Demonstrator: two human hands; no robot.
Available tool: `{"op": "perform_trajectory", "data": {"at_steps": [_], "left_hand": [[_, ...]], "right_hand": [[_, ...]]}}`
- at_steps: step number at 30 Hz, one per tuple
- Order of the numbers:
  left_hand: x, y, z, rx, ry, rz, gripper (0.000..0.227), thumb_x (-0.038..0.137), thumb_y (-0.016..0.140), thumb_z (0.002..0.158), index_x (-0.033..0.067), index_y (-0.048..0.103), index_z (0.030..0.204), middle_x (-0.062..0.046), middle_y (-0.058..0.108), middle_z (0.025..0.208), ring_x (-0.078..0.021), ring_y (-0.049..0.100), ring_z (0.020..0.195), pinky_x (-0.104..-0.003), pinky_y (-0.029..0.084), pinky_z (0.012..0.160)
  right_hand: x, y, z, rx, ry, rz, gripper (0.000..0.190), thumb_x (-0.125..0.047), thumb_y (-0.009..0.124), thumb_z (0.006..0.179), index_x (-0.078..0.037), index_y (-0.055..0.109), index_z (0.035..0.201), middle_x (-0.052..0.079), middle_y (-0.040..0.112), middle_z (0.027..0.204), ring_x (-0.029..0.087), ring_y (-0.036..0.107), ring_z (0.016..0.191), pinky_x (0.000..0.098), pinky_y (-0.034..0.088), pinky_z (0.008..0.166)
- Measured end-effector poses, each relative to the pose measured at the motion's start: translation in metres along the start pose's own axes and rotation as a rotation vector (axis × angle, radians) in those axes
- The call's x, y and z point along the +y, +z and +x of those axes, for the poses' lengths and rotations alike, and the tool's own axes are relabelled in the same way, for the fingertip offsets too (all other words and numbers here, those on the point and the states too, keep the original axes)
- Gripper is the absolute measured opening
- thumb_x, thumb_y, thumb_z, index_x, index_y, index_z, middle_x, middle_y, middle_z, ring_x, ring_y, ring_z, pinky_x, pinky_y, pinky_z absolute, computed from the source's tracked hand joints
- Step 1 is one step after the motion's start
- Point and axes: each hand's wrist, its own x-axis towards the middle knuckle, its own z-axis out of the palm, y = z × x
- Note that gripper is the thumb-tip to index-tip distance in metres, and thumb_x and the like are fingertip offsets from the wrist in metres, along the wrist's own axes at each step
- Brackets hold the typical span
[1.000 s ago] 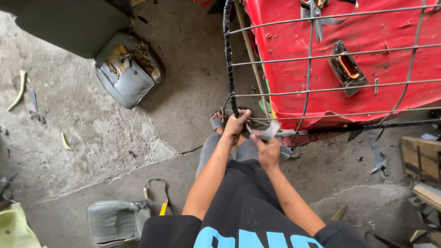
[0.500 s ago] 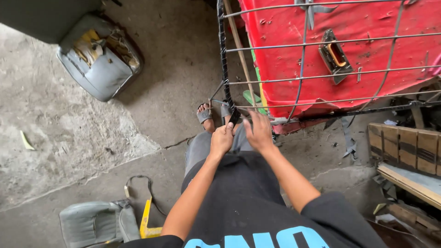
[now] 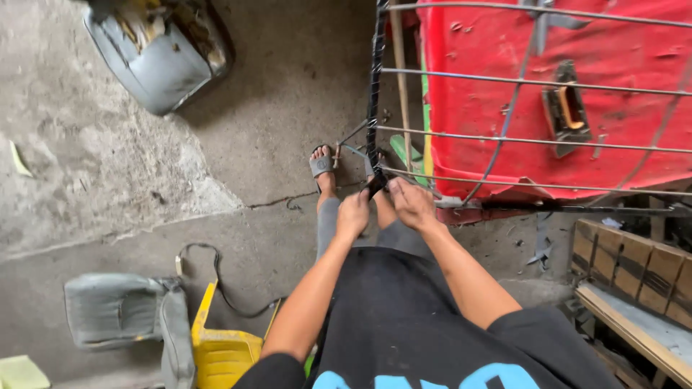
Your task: Removing old upholstery materials and measuring new fabric strips against a metal chair frame
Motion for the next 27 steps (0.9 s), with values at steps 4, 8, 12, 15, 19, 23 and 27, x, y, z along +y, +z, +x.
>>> {"op": "perform_trajectory", "data": {"at_steps": [4, 8, 12, 15, 19, 23, 27], "left_hand": [[-0.053, 0.054, 0.130, -0.365, 0.467, -0.241, 0.013, 0.008, 0.065, 0.084, -0.0020, 0.073, 0.081, -0.020, 0.065, 0.067, -0.0285, 0.064, 0.072, -0.052, 0.054, 0.079], [-0.056, 0.082, 0.184, -0.631, 0.699, -0.394, 0.013, 0.003, 0.072, 0.072, 0.0050, 0.065, 0.082, -0.001, 0.059, 0.067, -0.0160, 0.055, 0.077, -0.027, 0.049, 0.077], [-0.074, 0.101, 0.187, -0.382, 0.401, -0.416, 0.011, 0.022, 0.071, 0.093, 0.0122, 0.072, 0.088, -0.004, 0.065, 0.074, -0.0185, 0.059, 0.076, -0.033, 0.048, 0.074], [-0.059, 0.071, 0.102, 0.079, 0.114, -0.288, 0.026, 0.038, 0.068, 0.099, 0.0141, 0.075, 0.107, -0.013, 0.074, 0.094, -0.0301, 0.069, 0.095, -0.044, 0.054, 0.085], [0.008, 0.027, -0.022, 0.582, 0.067, -0.185, 0.020, 0.028, 0.054, 0.105, 0.0175, 0.070, 0.109, -0.007, 0.072, 0.097, -0.0300, 0.072, 0.098, -0.046, 0.057, 0.089], [0.067, 0.026, -0.070, 0.428, 0.327, -0.075, 0.031, 0.041, 0.060, 0.100, 0.0237, 0.075, 0.121, -0.009, 0.077, 0.116, -0.0322, 0.072, 0.112, -0.046, 0.058, 0.098], [0.093, 0.024, -0.063, 0.202, 0.183, 0.065, 0.053, 0.068, 0.046, 0.099, 0.0332, 0.064, 0.136, -0.018, 0.077, 0.114, -0.0417, 0.071, 0.113, -0.054, 0.055, 0.101]], "right_hand": [[-0.048, -0.034, 0.008, -0.295, 0.326, 0.180, 0.074, -0.079, 0.028, 0.099, -0.028, 0.066, 0.139, 0.013, 0.067, 0.141, 0.037, 0.054, 0.141, 0.0539, 0.037, 0.121], [-0.027, -0.033, 0.029, -0.553, 0.224, 0.554, 0.068, -0.049, 0.027, 0.108, 0.004, 0.070, 0.109, 0.024, 0.074, 0.069, 0.030, 0.076, 0.056, 0.0355, 0.059, 0.054], [-0.035, -0.046, 0.018, -0.479, 0.077, 0.454, 0.076, -0.061, 0.030, 0.105, -0.001, 0.075, 0.090, 0.021, 0.077, 0.087, 0.034, 0.072, 0.090, 0.0429, 0.056, 0.080], [-0.025, -0.032, 0.003, -0.241, 0.056, 0.194, 0.082, -0.075, 0.037, 0.100, -0.007, 0.082, 0.085, 0.022, 0.077, 0.095, 0.045, 0.068, 0.113, 0.0563, 0.052, 0.102], [-0.036, -0.034, -0.024, 0.183, -0.136, 0.126, 0.040, -0.052, 0.058, 0.101, -0.024, 0.081, 0.117, 0.019, 0.077, 0.090, 0.042, 0.074, 0.097, 0.0546, 0.061, 0.082], [0.004, -0.003, -0.031, 0.542, -0.464, 0.017, 0.022, -0.034, 0.070, 0.092, -0.027, 0.071, 0.071, 0.006, 0.062, 0.054, 0.036, 0.072, 0.065, 0.0426, 0.056, 0.054], [0.041, 0.013, 0.000, 0.430, -0.551, -0.115, 0.029, -0.043, 0.061, 0.094, -0.016, 0.066, 0.083, 0.014, 0.064, 0.059, 0.041, 0.072, 0.063, 0.0540, 0.057, 0.058]]}}
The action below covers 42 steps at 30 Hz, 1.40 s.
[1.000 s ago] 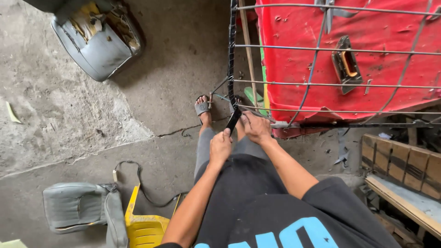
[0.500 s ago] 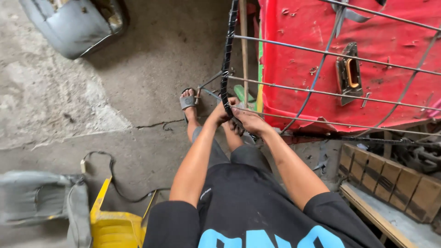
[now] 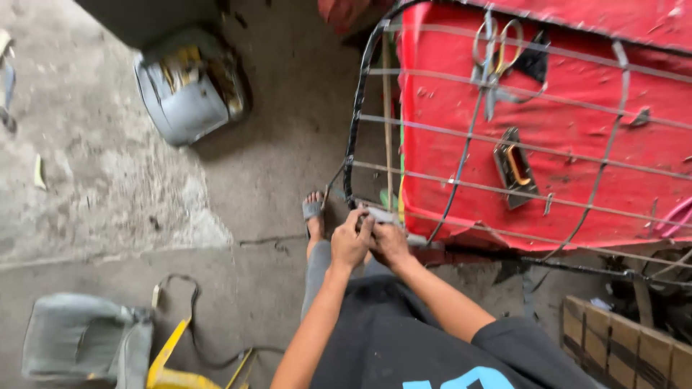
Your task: Removing old upholstery materials and measuring new fabric strips against a metal chair frame
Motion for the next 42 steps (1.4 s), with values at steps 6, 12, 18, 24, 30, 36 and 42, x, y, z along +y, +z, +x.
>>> {"op": "perform_trajectory", "data": {"at_steps": [6, 12, 18, 24, 30, 36, 42], "left_hand": [[0.006, 0.007, 0.004, -0.047, -0.154, 0.175, 0.061, 0.078, 0.038, 0.099, 0.0336, 0.058, 0.136, -0.022, 0.077, 0.107, -0.0488, 0.072, 0.108, -0.058, 0.054, 0.098], [0.018, -0.009, 0.006, -0.033, -0.184, 0.174, 0.058, 0.078, 0.034, 0.100, 0.0353, 0.060, 0.129, -0.025, 0.076, 0.106, -0.0507, 0.070, 0.110, -0.058, 0.053, 0.098], [-0.010, 0.002, 0.014, 0.062, -0.211, 0.076, 0.068, 0.082, 0.045, 0.091, 0.0206, 0.071, 0.078, -0.019, 0.075, 0.085, -0.0457, 0.071, 0.100, -0.053, 0.057, 0.090], [0.000, 0.006, -0.040, 0.152, -0.236, 0.021, 0.060, 0.058, 0.047, 0.097, 0.0119, 0.080, 0.078, -0.026, 0.073, 0.081, -0.0478, 0.072, 0.095, -0.062, 0.052, 0.086], [-0.100, 0.030, -0.016, 0.058, -0.232, -0.018, 0.061, 0.056, 0.044, 0.100, 0.0083, 0.069, 0.072, -0.022, 0.072, 0.077, -0.0460, 0.069, 0.089, -0.056, 0.048, 0.080], [-0.167, 0.082, 0.178, -0.446, 0.359, 0.038, 0.030, 0.027, 0.054, 0.095, 0.0188, 0.082, 0.104, 0.002, 0.080, 0.109, -0.0124, 0.066, 0.099, -0.034, 0.051, 0.085], [-0.138, 0.041, 0.201, -0.529, 0.401, 0.187, 0.027, 0.032, 0.075, 0.085, 0.0208, 0.055, 0.070, 0.005, 0.052, 0.069, -0.0129, 0.047, 0.073, -0.033, 0.042, 0.068]], "right_hand": [[-0.011, -0.006, -0.007, 0.016, 0.007, 0.035, 0.022, -0.038, 0.065, 0.081, -0.017, 0.061, 0.079, 0.009, 0.071, 0.082, 0.045, 0.070, 0.074, 0.0574, 0.055, 0.061], [0.024, 0.036, -0.008, 0.054, -0.131, -0.060, 0.017, -0.039, 0.065, 0.078, -0.023, 0.060, 0.082, 0.002, 0.070, 0.088, 0.037, 0.073, 0.071, 0.0519, 0.059, 0.060], [0.002, 0.008, -0.007, -0.009, -0.076, -0.030, 0.019, -0.032, 0.063, 0.078, -0.028, 0.067, 0.096, 0.000, 0.071, 0.092, 0.038, 0.074, 0.076, 0.0509, 0.061, 0.066], [0.000, 0.000, -0.013, -0.015, -0.067, 0.012, 0.049, -0.033, 0.066, 0.077, -0.041, 0.065, 0.125, 0.000, 0.072, 0.093, 0.038, 0.074, 0.082, 0.0541, 0.063, 0.072], [-0.011, -0.010, 0.001, -0.063, 0.189, 0.183, 0.048, -0.039, 0.065, 0.089, -0.053, 0.066, 0.135, -0.002, 0.080, 0.095, 0.028, 0.077, 0.082, 0.0467, 0.060, 0.071], [0.013, -0.015, 0.036, -0.425, 0.642, 0.472, 0.052, -0.055, 0.040, 0.102, -0.013, 0.070, 0.094, 0.008, 0.071, 0.084, 0.021, 0.065, 0.074, 0.0331, 0.049, 0.072], [0.019, 0.010, 0.049, -0.832, 0.691, 0.982, 0.074, -0.067, 0.032, 0.106, -0.006, 0.074, 0.112, 0.008, 0.076, 0.085, 0.018, 0.071, 0.069, 0.0277, 0.048, 0.058]]}}
